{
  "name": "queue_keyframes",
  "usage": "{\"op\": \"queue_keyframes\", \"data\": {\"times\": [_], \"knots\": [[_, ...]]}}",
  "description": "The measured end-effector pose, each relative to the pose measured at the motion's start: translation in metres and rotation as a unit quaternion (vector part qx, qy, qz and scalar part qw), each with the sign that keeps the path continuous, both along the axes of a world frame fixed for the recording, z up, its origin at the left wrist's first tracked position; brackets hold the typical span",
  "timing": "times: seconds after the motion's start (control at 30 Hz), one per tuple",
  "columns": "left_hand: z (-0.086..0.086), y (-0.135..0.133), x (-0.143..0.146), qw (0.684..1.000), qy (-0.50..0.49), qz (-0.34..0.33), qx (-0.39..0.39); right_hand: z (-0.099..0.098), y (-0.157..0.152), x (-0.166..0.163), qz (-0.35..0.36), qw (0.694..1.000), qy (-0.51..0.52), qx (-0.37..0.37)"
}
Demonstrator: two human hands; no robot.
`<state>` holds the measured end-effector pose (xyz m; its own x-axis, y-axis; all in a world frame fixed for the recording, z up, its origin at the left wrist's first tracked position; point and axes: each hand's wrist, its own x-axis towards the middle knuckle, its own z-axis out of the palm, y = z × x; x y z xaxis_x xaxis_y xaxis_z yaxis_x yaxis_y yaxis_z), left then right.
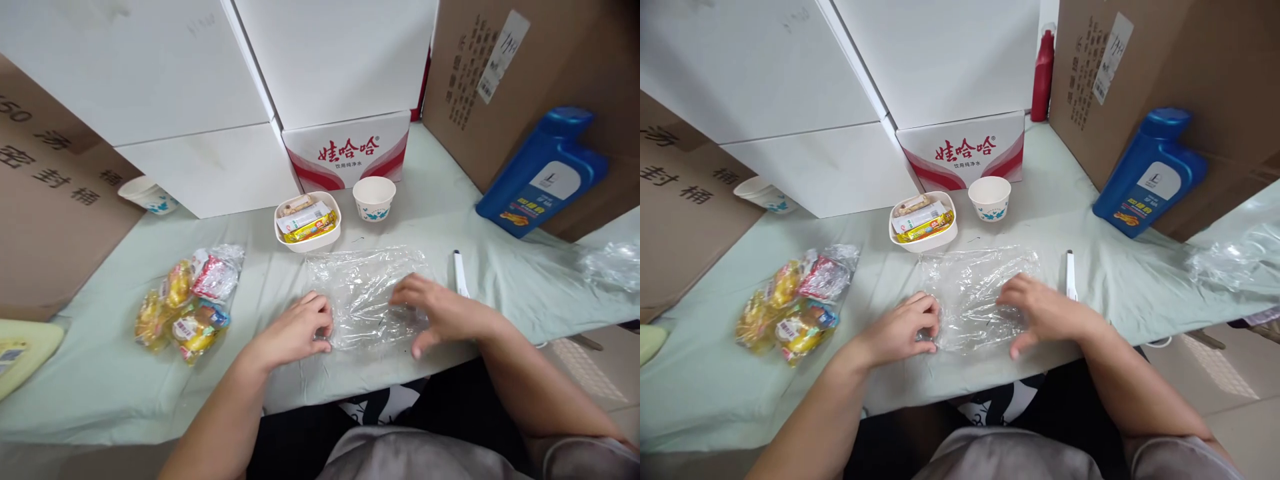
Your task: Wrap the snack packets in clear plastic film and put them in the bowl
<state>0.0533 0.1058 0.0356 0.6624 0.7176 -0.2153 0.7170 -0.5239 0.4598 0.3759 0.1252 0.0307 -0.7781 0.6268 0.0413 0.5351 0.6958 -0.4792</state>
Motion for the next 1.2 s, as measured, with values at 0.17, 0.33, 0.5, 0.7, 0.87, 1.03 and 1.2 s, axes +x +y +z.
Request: {"op": "queue_keyframes", "data": {"times": [0.17,0.33,0.5,0.7,0.87,1.03,1.2], "knots": [[0.005,0.005,-0.004,0.999,-0.045,-0.006,-0.024,0.009,-0.011,-0.016,0.085,0.994,-0.007,-0.070],[0.005,0.011,-0.013,0.995,-0.071,-0.023,-0.061,0.006,-0.004,-0.007,0.098,0.962,0.103,-0.231],[0.007,0.010,-0.012,0.997,-0.059,-0.015,-0.056,0.002,0.002,0.008,0.057,0.907,0.224,-0.352],[0.011,0.011,-0.024,0.943,-0.172,0.133,-0.253,-0.007,0.012,0.019,-0.057,0.877,0.255,-0.403],[0.007,0.012,-0.033,0.896,-0.174,0.174,-0.369,-0.019,0.014,0.007,-0.221,0.906,0.149,-0.328],[-0.006,0.025,-0.030,0.894,-0.299,0.273,-0.190,-0.024,0.010,-0.004,-0.266,0.924,0.115,-0.250],[-0.021,0.034,-0.013,0.834,-0.369,0.385,-0.140,-0.023,0.010,-0.009,-0.325,0.938,0.085,-0.081]]}}
